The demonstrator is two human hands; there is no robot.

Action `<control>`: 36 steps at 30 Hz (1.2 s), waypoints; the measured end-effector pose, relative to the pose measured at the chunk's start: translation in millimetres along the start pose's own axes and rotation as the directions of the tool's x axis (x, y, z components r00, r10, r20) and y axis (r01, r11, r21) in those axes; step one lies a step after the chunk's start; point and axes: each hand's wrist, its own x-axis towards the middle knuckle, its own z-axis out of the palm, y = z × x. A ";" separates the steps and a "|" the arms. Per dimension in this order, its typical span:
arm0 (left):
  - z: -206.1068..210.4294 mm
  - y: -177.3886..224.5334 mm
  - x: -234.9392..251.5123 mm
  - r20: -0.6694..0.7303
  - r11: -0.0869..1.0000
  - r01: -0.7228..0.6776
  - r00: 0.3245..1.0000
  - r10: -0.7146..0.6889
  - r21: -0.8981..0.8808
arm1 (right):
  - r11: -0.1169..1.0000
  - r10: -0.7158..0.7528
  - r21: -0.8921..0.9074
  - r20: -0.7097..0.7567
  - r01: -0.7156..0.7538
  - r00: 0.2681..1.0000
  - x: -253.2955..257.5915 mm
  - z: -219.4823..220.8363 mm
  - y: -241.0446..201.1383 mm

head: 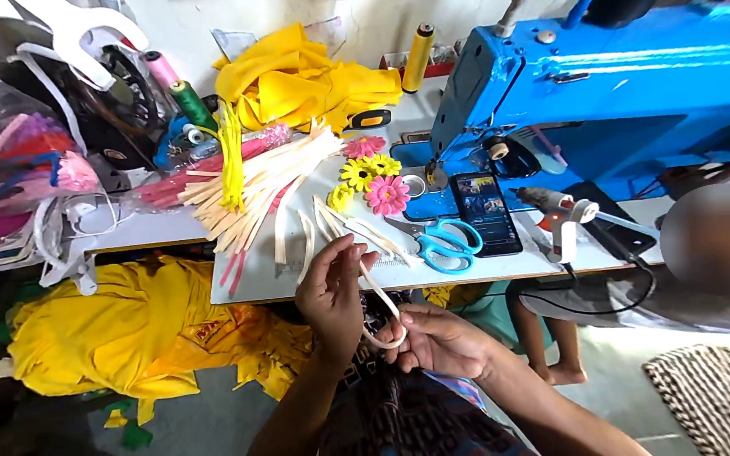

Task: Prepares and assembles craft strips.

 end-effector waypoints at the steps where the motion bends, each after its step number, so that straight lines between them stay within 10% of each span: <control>1: 0.2 1.6 0.7 -0.004 1.000 0.018 1.000 -0.018 -0.003 | 1.000 0.009 0.020 0.009 -0.009 1.000 0.0 0.0 0.1; 13: -9.1 4.8 5.7 -0.065 0.988 0.118 0.990 -0.125 -0.097 | 0.996 -0.037 0.078 -0.165 0.051 0.986 -1.6 3.6 0.8; 18: -53.0 27.4 0.2 0.152 0.843 -0.155 0.984 0.089 0.514 | 0.942 -0.104 -0.335 -0.300 -0.002 0.948 -7.5 16.5 -15.8; 22: -43.6 64.6 -21.7 0.674 0.642 -0.550 0.735 0.069 0.534 | 0.851 -0.031 -0.516 -0.243 -0.102 0.970 -5.2 18.0 -31.5; 25: -36.9 43.8 -36.4 0.815 0.618 -0.615 0.575 -0.074 0.490 | 0.797 0.016 -0.591 -0.188 -0.126 0.982 -2.7 19.3 -41.5; 29: -44.3 35.0 -29.1 0.745 0.779 -0.302 0.599 -0.293 0.549 | 0.542 -0.187 -0.838 -0.185 -0.056 0.965 -17.2 16.3 -51.9; 33: -51.4 17.9 -15.0 0.488 0.821 0.254 0.701 -0.521 0.511 | -0.293 -0.634 -0.908 -0.051 -0.300 0.772 -21.5 -11.4 -68.4; 36: -44.3 14.2 -6.7 0.332 0.719 0.677 0.649 -0.685 0.158 | -0.362 -0.630 -0.817 -0.141 -0.449 0.763 -11.8 -33.5 -77.2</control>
